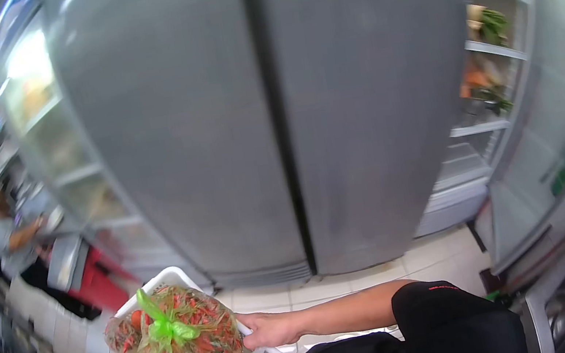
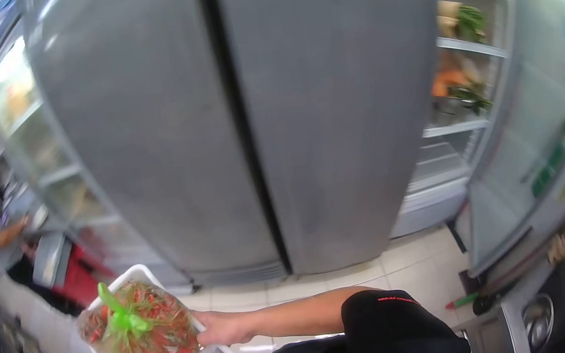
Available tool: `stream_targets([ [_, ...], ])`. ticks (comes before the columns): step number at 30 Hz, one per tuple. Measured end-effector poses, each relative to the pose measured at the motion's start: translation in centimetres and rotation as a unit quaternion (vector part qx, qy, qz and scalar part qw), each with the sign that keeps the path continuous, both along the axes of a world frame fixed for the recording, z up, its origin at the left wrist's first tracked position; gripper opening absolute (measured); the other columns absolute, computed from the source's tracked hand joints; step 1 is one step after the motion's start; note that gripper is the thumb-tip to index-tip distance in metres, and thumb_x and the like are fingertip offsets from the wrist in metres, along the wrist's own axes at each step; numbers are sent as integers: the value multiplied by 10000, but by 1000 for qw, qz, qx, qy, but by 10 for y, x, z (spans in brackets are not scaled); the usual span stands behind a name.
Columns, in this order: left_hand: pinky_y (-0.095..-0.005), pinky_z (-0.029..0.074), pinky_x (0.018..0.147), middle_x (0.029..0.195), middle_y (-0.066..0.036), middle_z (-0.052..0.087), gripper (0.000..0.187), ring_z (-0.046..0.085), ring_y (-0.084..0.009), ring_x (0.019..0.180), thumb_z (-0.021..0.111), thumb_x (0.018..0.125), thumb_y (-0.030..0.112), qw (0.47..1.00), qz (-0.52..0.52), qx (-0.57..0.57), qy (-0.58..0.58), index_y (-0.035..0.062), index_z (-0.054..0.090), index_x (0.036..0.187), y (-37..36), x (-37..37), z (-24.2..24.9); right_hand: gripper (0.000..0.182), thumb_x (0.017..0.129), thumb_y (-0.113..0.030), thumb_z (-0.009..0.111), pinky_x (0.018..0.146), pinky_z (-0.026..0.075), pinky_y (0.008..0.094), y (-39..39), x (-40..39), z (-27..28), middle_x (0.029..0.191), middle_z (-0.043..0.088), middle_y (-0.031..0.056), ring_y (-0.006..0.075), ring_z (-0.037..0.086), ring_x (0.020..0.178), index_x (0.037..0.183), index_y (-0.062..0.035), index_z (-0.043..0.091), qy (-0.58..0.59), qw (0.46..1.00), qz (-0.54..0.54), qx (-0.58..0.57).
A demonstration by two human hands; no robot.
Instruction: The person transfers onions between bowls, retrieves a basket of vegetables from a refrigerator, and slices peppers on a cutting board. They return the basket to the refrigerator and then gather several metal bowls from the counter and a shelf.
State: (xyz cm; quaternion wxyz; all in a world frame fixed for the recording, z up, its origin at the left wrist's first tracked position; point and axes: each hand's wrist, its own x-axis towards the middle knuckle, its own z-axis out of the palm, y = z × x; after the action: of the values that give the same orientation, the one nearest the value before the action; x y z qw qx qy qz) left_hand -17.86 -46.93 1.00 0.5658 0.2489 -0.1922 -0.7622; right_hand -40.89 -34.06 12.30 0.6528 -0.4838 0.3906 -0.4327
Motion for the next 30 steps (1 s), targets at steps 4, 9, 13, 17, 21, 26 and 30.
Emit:
stream_targets([
  [4, -442, 498, 1001, 1313, -103, 614, 621, 604, -272, 1173, 337, 1021, 523, 986, -157, -4, 48, 66, 508, 1407, 3, -130, 18, 819, 855, -99, 533, 1120, 354, 352, 55, -81, 48, 1479, 446, 124, 201, 419, 1339, 1591, -59, 174, 86, 990, -85, -75],
  [9, -446, 495, 1005, 1316, -104, 610, 628, 600, -274, 1178, 331, 1019, 532, 932, -335, -11, 135, 72, 505, 1409, 43, -258, 39, 835, 899, -102, 544, 1213, 220, 377, 149, -145, 74, 1608, 259, 188, 268, 255, 1486, 1595, -15, 92, 123, 946, -263, -142],
  [13, -448, 492, 1008, 1318, -104, 607, 634, 597, -275, 1182, 325, 1018, 540, 858, -470, -10, 208, 76, 502, 1412, 100, -351, 64, 1114, 846, -292, 769, 1228, 158, 411, 243, -137, 89, 1656, 108, 179, 288, 192, 1519, 1589, 15, -1, 125, 824, -468, -292],
  [17, -451, 490, 1011, 1320, -104, 604, 639, 594, -276, 1186, 320, 1016, 548, 769, -566, -3, 298, 80, 499, 1414, 180, -433, 100, 1190, 684, -263, 924, 1183, 273, 439, 315, -117, 93, 1530, 292, 184, 277, 344, 1420, 1540, 10, 143, 284, 685, -538, -402],
  [21, -453, 488, 1014, 1322, -104, 600, 645, 591, -277, 1190, 315, 1014, 555, 662, -639, -3, 392, 85, 497, 1416, 284, -515, 154, 969, 591, -55, 956, 1030, 472, 381, 374, -142, 119, 1290, 430, 112, 215, 519, 1191, 1339, -55, 339, 369, 472, -733, -322],
  [26, -457, 484, 1018, 1325, -104, 596, 652, 588, -279, 1195, 308, 1012, 565, 520, -673, -23, 525, 90, 493, 1419, 407, -607, 267, 882, 754, -118, 874, 1002, 510, 351, 468, -211, 210, 1297, 544, 112, 211, 577, 1193, 1414, -53, 291, 365, 367, -780, -352],
  [30, -459, 482, 1021, 1327, -105, 593, 657, 585, -280, 1200, 303, 1010, 573, 409, -662, -78, 624, 95, 490, 1421, 460, -672, 375, 736, 902, -217, 751, 1008, 486, 367, 546, -308, 296, 1319, 575, 99, 208, 560, 1229, 1466, -48, 310, 418, 355, -728, -411],
])
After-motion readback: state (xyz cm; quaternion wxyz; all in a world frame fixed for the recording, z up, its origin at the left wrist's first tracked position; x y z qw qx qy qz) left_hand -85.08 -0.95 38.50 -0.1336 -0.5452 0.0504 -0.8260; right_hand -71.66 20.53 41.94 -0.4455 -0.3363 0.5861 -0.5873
